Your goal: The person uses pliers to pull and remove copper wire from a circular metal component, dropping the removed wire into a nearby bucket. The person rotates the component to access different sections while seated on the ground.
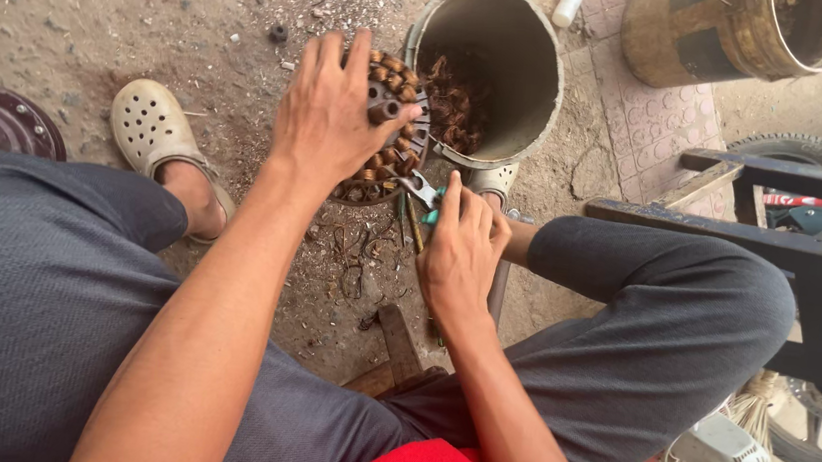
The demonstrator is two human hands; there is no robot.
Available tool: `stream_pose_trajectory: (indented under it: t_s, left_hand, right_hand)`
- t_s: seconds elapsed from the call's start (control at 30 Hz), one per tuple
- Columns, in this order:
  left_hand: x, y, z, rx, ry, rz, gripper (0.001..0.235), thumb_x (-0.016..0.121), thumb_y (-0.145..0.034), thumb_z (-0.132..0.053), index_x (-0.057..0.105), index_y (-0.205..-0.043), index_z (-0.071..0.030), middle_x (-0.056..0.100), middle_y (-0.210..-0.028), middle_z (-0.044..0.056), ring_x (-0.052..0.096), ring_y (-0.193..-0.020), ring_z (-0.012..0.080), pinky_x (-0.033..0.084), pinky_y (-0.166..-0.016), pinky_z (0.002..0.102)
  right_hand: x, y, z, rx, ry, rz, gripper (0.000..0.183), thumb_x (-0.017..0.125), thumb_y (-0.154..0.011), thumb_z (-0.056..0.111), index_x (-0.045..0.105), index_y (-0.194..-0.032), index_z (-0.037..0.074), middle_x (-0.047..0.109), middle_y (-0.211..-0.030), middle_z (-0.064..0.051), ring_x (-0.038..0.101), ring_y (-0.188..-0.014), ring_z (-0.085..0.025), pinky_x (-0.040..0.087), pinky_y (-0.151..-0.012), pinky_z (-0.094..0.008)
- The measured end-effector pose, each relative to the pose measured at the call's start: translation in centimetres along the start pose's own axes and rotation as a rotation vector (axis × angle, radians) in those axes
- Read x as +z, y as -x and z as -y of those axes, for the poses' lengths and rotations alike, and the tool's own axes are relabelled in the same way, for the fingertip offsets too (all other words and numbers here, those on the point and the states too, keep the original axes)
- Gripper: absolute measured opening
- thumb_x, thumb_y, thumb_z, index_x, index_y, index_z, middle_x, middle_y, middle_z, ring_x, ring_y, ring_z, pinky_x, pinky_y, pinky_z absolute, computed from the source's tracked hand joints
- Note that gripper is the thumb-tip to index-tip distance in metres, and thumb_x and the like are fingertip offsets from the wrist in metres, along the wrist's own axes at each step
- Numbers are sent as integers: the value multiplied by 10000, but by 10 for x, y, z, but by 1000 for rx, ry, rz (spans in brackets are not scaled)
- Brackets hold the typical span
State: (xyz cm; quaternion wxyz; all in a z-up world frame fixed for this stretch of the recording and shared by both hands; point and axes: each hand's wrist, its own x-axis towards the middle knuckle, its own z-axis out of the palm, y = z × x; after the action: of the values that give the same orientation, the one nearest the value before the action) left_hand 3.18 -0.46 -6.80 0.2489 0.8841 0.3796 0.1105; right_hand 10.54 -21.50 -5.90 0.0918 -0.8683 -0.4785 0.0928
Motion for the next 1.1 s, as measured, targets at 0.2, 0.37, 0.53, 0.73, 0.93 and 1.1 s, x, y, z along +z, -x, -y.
stream_pose_trajectory:
  t_s: [0.2, 0.37, 0.53, 0.73, 0.93, 1.1]
  left_hand:
    - [6, 2, -1, 43, -63, -122, 1000, 845, -767, -627, 477, -1400, 54, 551, -1238, 226, 526, -1202, 357, 506, -1000, 509]
    - [16, 3, 0, 41, -134, -200, 956, 876, -719, -564, 524, -1369, 43, 592, -1222, 223, 574, -1130, 352, 533, -893, 478]
    - [24, -1, -5, 70, -86, -263, 834, 889, -750, -527, 598, -1289, 39, 641, -1216, 202, 625, -1058, 314, 541, -848, 474]
    - [13, 4, 0, 194, -90, -331, 728, 896, -812, -426, 633, -1304, 42, 642, -1254, 198, 635, -1087, 328, 531, -1006, 500]
    - [14, 4, 3, 223, -133, -345, 564, 808, -963, -422, 667, -1280, 22, 676, -1202, 189, 664, -1019, 306, 576, -932, 468]
    - [21, 6, 6, 207, -143, -349, 590, 751, -971, -484, 677, -1270, 19, 682, -1179, 180, 668, -1008, 300, 588, -867, 451]
  right_hand:
    - [-9, -13, -8, -80, -15, 71, 471, 630, -904, 51, 520, -1344, -76, 634, -1099, -244, 633, -983, -375, 544, -818, -498]
    - [-27, -32, -19, -81, -184, 277, 280, 712, -855, 109, 699, -1099, -28, 690, -861, -205, 690, -714, -338, 563, -675, -490]
    - [-50, -64, -39, 366, -310, 866, 311, 757, -901, 294, 732, -939, -14, 694, -779, -192, 688, -660, -300, 537, -629, -445]
    - [-29, -69, -58, 361, -1021, 1093, 253, 744, -872, 155, 718, -1038, -34, 724, -819, -107, 718, -712, -218, 626, -653, -370]
    - [-5, -58, -60, 440, -1003, 1074, 319, 717, -891, 303, 734, -1025, 14, 733, -824, -68, 706, -742, -191, 606, -693, -352]
    - [-9, -33, -30, 327, -244, 644, 641, 649, -947, 586, 686, -805, -38, 660, -647, -123, 663, -609, -223, 544, -636, -420]
